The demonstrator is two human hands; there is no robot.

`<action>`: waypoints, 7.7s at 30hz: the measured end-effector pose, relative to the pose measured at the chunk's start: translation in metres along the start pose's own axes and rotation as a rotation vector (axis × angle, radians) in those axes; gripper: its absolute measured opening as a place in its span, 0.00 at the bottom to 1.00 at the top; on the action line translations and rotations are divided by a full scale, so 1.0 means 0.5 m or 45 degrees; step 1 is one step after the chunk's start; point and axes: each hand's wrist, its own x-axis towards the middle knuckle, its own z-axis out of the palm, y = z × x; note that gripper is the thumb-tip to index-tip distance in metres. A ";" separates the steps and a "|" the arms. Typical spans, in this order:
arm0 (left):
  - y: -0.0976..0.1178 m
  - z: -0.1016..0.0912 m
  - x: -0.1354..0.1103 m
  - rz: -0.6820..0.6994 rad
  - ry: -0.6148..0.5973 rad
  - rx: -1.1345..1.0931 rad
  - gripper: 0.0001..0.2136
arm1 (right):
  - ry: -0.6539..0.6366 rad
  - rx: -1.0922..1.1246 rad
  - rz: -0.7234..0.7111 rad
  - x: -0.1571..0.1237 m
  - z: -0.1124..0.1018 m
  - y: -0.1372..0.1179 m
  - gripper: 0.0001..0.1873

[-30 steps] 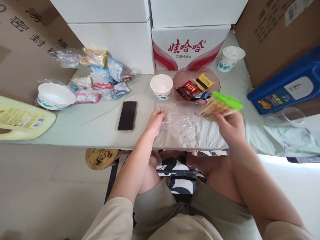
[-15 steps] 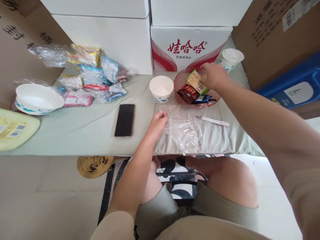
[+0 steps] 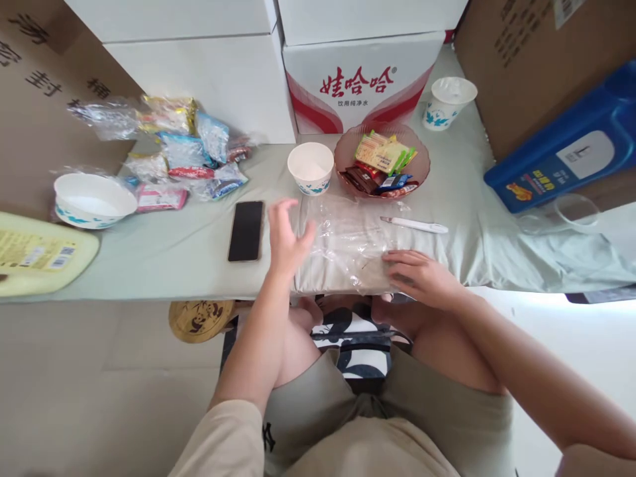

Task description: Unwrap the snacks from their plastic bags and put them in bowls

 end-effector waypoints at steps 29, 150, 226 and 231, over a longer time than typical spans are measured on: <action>0.033 0.016 -0.020 -0.413 -0.554 -0.712 0.16 | 0.574 0.658 0.612 -0.008 -0.034 0.039 0.16; 0.022 0.091 0.026 -0.623 -0.308 -1.146 0.35 | 0.578 1.325 0.719 0.144 0.016 0.035 0.42; 0.053 -0.007 0.108 -0.282 0.317 -0.080 0.09 | 0.410 1.185 0.542 0.164 0.040 -0.016 0.09; 0.093 -0.015 0.301 0.118 0.087 0.783 0.04 | 0.373 1.072 0.512 0.156 0.033 -0.001 0.08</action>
